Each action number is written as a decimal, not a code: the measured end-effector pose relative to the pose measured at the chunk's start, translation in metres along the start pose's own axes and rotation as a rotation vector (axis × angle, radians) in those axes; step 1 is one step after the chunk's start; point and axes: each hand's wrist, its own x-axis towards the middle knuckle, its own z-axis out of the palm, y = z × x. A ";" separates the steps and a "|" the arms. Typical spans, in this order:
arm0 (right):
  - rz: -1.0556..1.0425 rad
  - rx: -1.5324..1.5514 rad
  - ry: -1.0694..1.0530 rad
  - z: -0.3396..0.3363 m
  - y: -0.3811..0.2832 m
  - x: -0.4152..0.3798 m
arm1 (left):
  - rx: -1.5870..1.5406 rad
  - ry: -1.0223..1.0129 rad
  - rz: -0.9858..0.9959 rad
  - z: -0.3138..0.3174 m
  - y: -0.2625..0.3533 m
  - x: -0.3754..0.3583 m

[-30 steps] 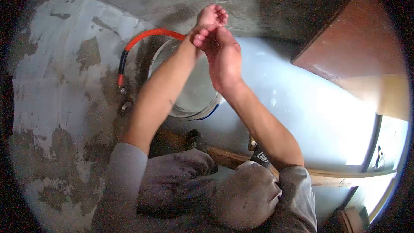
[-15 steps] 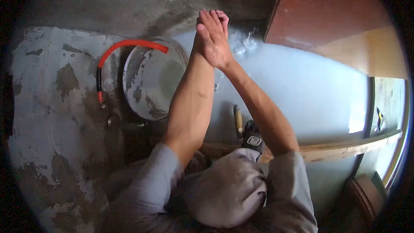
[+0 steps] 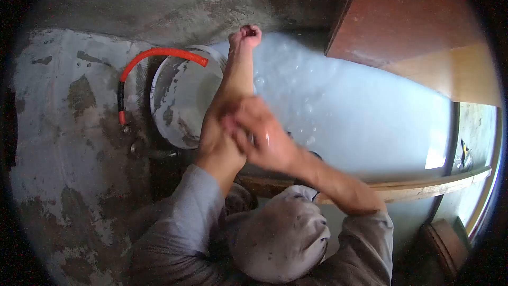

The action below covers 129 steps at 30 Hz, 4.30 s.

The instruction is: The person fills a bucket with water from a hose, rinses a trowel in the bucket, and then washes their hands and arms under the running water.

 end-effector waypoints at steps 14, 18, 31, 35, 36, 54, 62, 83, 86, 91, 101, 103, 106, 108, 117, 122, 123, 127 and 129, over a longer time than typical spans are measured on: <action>0.173 0.038 0.011 -0.005 0.034 0.015 | -0.025 0.112 0.020 0.000 -0.004 -0.016; -0.011 0.117 -0.078 -0.006 -0.025 -0.002 | 0.095 0.017 0.066 0.008 -0.010 -0.032; 0.045 -0.076 0.104 -0.008 0.035 0.014 | -0.123 0.001 -0.062 0.038 -0.008 -0.026; -0.170 -0.016 -0.028 -0.002 -0.020 -0.009 | -0.113 -0.043 -0.028 0.053 -0.005 -0.042; -0.250 0.075 -0.078 0.002 -0.035 -0.013 | -0.106 -0.045 -0.018 0.055 -0.005 -0.044; -0.102 -0.122 -0.035 -0.014 -0.010 0.002 | -0.138 -0.039 -0.043 0.078 -0.038 -0.078; -0.059 -0.303 0.067 -0.010 0.000 0.035 | -0.475 -0.256 -0.056 0.103 -0.029 -0.114; 0.405 0.383 0.266 -0.003 0.007 0.076 | -0.834 -0.921 -0.422 0.065 -0.052 -0.202; 0.366 0.420 0.262 -0.001 0.007 0.089 | -0.864 -0.985 -0.426 0.076 -0.053 -0.218; 0.437 0.541 0.074 0.050 -0.022 -0.009 | -0.615 -1.002 -0.144 0.117 -0.017 -0.210; 0.271 0.385 0.342 0.018 0.018 0.068 | -0.373 -1.142 -0.077 0.074 -0.049 -0.199; 0.315 0.458 0.289 0.036 0.011 0.037 | -0.265 -1.208 -0.028 0.084 -0.045 -0.198; 0.314 0.504 0.352 0.038 0.011 0.035 | -0.131 -1.205 0.020 0.069 -0.057 -0.201; 0.246 0.462 0.551 0.017 0.019 0.071 | -0.043 -1.185 0.047 0.057 -0.064 -0.204; 0.252 0.578 0.472 0.028 0.024 0.068 | 0.103 -1.110 0.265 0.052 -0.045 -0.207; 0.231 0.703 0.638 0.039 0.014 0.056 | 0.047 -1.045 0.294 0.043 -0.042 -0.199; 0.203 0.617 0.655 0.043 0.013 0.052 | 0.095 -1.017 0.362 0.044 -0.040 -0.199; 0.232 0.297 0.581 0.037 0.008 0.041 | 0.026 -1.015 0.388 0.041 -0.037 -0.207; 0.206 0.243 0.564 0.038 0.015 0.039 | 0.067 -0.967 0.424 0.038 -0.037 -0.207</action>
